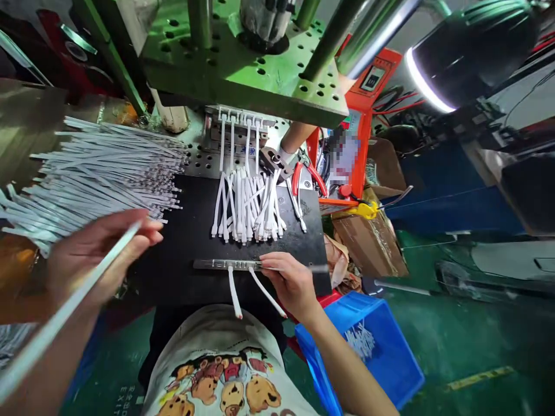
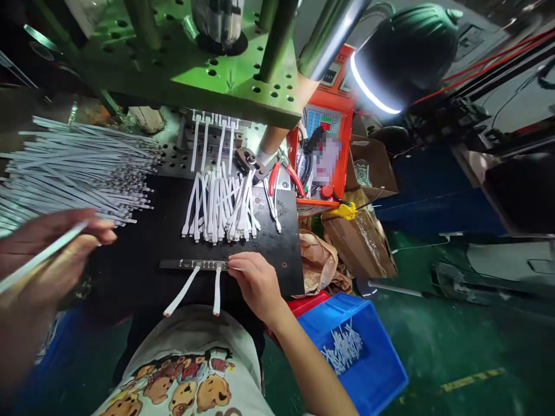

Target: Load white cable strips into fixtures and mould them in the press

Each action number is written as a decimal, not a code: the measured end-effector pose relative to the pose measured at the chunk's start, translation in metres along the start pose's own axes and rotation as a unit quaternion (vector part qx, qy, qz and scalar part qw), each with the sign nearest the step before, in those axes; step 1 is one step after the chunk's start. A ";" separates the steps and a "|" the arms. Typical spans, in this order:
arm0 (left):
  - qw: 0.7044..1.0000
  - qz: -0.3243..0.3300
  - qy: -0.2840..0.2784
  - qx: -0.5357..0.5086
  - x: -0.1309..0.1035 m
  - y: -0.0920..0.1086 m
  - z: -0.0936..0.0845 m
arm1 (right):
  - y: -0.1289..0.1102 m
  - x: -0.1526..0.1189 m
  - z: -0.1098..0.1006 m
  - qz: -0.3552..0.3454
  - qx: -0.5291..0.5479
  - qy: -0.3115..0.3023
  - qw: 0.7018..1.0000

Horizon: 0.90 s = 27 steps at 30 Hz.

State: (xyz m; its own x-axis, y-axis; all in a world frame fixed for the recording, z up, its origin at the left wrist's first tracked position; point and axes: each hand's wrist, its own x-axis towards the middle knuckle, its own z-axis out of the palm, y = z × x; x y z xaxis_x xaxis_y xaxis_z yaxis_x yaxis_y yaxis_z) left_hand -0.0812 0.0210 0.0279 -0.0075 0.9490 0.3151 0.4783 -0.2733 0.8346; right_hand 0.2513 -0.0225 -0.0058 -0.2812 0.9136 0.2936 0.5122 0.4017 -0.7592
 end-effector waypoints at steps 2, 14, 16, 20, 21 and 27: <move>1.000 0.004 0.010 -0.004 -0.010 0.005 0.025 | 0.000 -0.006 0.005 -0.005 -0.017 0.005 1.000; 0.956 0.206 -0.194 0.083 -0.031 0.009 0.072 | 0.002 0.001 0.004 -0.120 -0.108 -0.042 0.986; 0.946 0.236 -0.193 0.113 -0.029 0.009 0.072 | 0.002 0.001 0.004 -0.124 -0.101 -0.041 0.986; 0.934 0.268 -0.189 0.140 -0.031 0.012 0.075 | -0.003 0.016 -0.016 -0.099 -0.102 -0.159 0.977; 0.935 0.268 -0.188 0.138 -0.032 0.012 0.074 | -0.003 0.026 -0.025 -0.093 -0.103 -0.220 0.965; 0.896 0.298 -0.322 0.071 0.031 0.002 0.056 | 0.029 0.159 -0.062 -0.056 -0.224 -0.190 0.954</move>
State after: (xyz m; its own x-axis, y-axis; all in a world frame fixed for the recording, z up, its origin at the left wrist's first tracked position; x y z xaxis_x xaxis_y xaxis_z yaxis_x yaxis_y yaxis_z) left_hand -0.0314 0.0590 0.0140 0.7731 0.5472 0.3208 0.3365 -0.7825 0.5240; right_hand 0.2720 0.1379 0.0549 -0.5849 0.8088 0.0610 0.7334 0.5595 -0.3862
